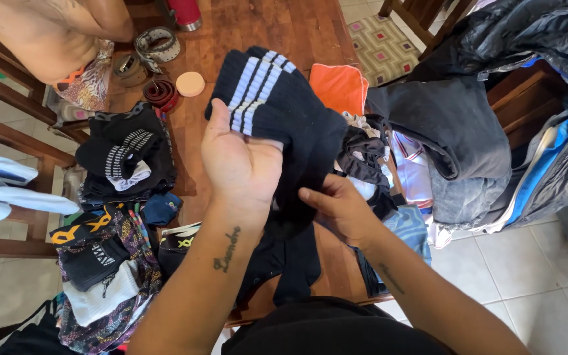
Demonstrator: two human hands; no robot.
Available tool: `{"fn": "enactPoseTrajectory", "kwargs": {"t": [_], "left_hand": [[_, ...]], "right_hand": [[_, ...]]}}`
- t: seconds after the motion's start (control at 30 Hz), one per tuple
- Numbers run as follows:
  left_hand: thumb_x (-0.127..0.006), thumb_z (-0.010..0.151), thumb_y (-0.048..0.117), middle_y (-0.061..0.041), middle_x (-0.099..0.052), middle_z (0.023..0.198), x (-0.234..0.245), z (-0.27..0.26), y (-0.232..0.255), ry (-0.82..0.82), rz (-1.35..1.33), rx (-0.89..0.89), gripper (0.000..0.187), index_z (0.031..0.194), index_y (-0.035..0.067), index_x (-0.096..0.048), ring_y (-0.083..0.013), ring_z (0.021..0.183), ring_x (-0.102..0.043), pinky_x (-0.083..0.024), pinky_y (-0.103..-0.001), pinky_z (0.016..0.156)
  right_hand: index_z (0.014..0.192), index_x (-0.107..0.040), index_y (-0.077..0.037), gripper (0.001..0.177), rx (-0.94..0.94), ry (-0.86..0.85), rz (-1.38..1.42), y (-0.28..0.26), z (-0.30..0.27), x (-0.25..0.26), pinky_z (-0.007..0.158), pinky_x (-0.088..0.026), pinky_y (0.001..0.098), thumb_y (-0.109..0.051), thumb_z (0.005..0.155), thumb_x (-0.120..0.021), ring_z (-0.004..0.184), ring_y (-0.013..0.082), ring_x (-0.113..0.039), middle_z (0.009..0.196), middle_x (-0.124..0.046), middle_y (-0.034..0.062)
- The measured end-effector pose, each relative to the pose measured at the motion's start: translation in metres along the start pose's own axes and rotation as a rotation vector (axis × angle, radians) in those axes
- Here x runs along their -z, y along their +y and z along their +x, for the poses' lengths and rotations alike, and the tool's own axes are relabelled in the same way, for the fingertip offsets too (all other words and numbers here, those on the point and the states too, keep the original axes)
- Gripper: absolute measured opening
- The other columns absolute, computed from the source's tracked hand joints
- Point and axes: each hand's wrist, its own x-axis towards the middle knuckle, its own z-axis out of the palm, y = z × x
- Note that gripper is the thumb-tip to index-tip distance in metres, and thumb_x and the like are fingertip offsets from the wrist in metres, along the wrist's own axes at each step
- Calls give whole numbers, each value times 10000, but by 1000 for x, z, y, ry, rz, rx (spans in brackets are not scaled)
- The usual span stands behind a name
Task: The person folds multiple pairs of socks on a wooden table. They pick up each sock, turn it inside out to check for pairing, and fold it into a compact shape, placing the folded socks in a neat row on the table.
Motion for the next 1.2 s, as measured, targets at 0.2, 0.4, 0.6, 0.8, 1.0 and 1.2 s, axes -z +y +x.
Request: {"fn": "enactPoseTrajectory", "kwargs": {"t": [0.2,0.4,0.6,0.8,1.0,1.2], "left_hand": [[-635,1026,262,-229,-765,1124,-17,-10,-3,142,-24,104,327,1112,-36,-739,-367,1076,-743,-586,-619,1053],[-630,1032,222,-270,-755,1108,-17,13,19,139,-7,-56,318,1098,-75,-726,-406,1013,-750,-604,-650,992],[-693,982,195,-290,-765,1102,17,31,48,166,363,-235,279,1091,-60,-716,-401,964,-780,-671,-602,884],[-774,936,177,-243,-793,1040,51,40,61,206,612,-181,235,1057,-21,-730,-333,908,-806,-697,-537,816],[-756,957,65,-139,-781,1011,72,44,75,270,676,-490,243,1198,41,-735,-265,842,-801,-728,-431,728],[-848,894,81,-49,-747,1018,106,54,89,162,1138,-785,303,1182,109,-758,-151,908,-742,-651,-296,823]], "right_hand": [[1044,-819,-28,211,619,-47,-347,18,21,34,932,-535,340,-73,843,-864,1029,182,-609,980,-620,99],[1079,-708,16,144,211,-8,33,37,13,25,717,-635,338,-23,941,-723,836,191,-747,907,-764,149],[1190,-673,-16,236,19,-86,1,33,-11,42,777,-640,412,-30,957,-706,948,234,-757,1030,-774,161],[1155,-714,76,267,-170,-233,56,41,-21,73,730,-660,514,78,887,-720,937,358,-795,1048,-794,274],[1132,-762,69,376,-38,-139,-244,33,-21,65,678,-658,388,97,768,-854,828,243,-774,927,-817,201],[1431,-508,6,566,282,-181,-142,35,-41,64,917,-610,417,-3,907,-723,1103,225,-705,1174,-702,121]]}}
